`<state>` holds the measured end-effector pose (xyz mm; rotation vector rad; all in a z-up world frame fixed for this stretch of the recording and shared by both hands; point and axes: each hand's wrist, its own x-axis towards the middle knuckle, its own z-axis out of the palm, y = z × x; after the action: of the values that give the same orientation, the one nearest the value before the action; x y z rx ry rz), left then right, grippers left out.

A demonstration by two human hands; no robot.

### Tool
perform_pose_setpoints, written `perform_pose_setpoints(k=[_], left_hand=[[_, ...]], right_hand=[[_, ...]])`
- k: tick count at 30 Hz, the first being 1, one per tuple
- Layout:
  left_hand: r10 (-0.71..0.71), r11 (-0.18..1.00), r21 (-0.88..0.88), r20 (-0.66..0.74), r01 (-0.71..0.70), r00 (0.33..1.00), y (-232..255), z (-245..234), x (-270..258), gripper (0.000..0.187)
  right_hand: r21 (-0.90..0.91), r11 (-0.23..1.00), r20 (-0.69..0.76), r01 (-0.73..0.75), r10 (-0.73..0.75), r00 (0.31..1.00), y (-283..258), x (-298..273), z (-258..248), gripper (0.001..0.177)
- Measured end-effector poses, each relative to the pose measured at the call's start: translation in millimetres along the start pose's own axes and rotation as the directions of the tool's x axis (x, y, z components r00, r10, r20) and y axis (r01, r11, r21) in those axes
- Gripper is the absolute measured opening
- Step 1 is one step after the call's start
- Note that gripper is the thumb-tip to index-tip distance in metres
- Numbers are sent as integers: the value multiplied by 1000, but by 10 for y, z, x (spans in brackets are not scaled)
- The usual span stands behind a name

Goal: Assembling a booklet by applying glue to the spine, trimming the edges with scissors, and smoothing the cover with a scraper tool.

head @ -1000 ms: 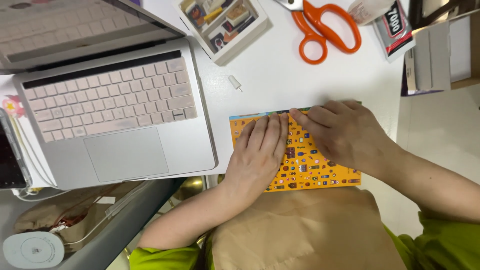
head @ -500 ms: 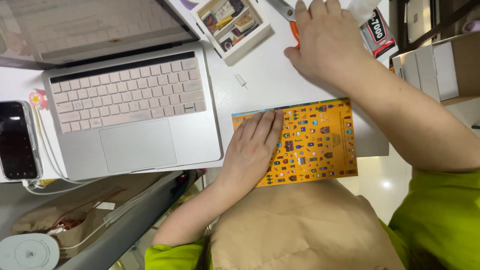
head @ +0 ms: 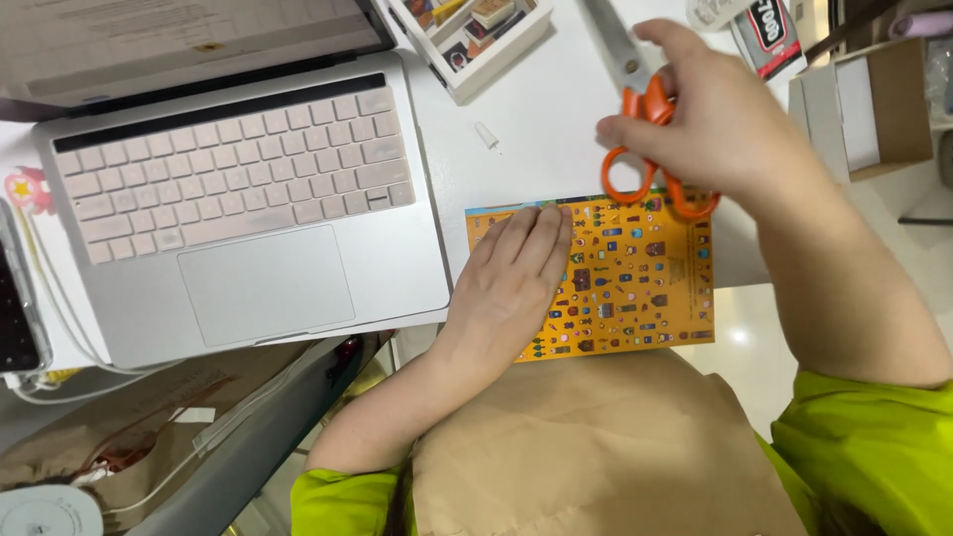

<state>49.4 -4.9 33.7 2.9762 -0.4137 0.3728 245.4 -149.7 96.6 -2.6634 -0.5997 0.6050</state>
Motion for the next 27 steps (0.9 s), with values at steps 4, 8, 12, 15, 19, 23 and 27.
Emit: perform_pose_setpoints(k=[4, 8, 12, 15, 19, 23, 27], left_hand=[[16, 1000, 25, 12, -16, 1000, -8, 21, -9, 44], [0, 995, 104, 24, -2, 1000, 16, 5, 5, 45], [5, 987, 158, 83, -18, 997, 16, -9, 25, 52], [20, 979, 200, 116, -43, 993, 3, -15, 20, 54], [26, 977, 206, 110, -49, 994, -5, -37, 22, 53], [24, 978, 203, 106, -46, 994, -19, -76, 44, 53], [20, 980, 192, 110, -41, 994, -12, -77, 39, 52]], right_hand=[[141, 986, 86, -90, 78, 993, -137, -71, 162, 59], [48, 999, 15, 10, -10, 1000, -88, -82, 272, 63], [-85, 993, -42, 78, -82, 996, 33, -118, 319, 68], [-111, 990, -64, 87, -94, 994, 106, -147, 329, 66], [-174, 982, -84, 70, -85, 993, 175, -178, 352, 68], [-231, 972, -100, 41, -66, 993, 294, -204, 358, 72], [-251, 967, -128, 34, -68, 989, 460, -232, 344, 71]])
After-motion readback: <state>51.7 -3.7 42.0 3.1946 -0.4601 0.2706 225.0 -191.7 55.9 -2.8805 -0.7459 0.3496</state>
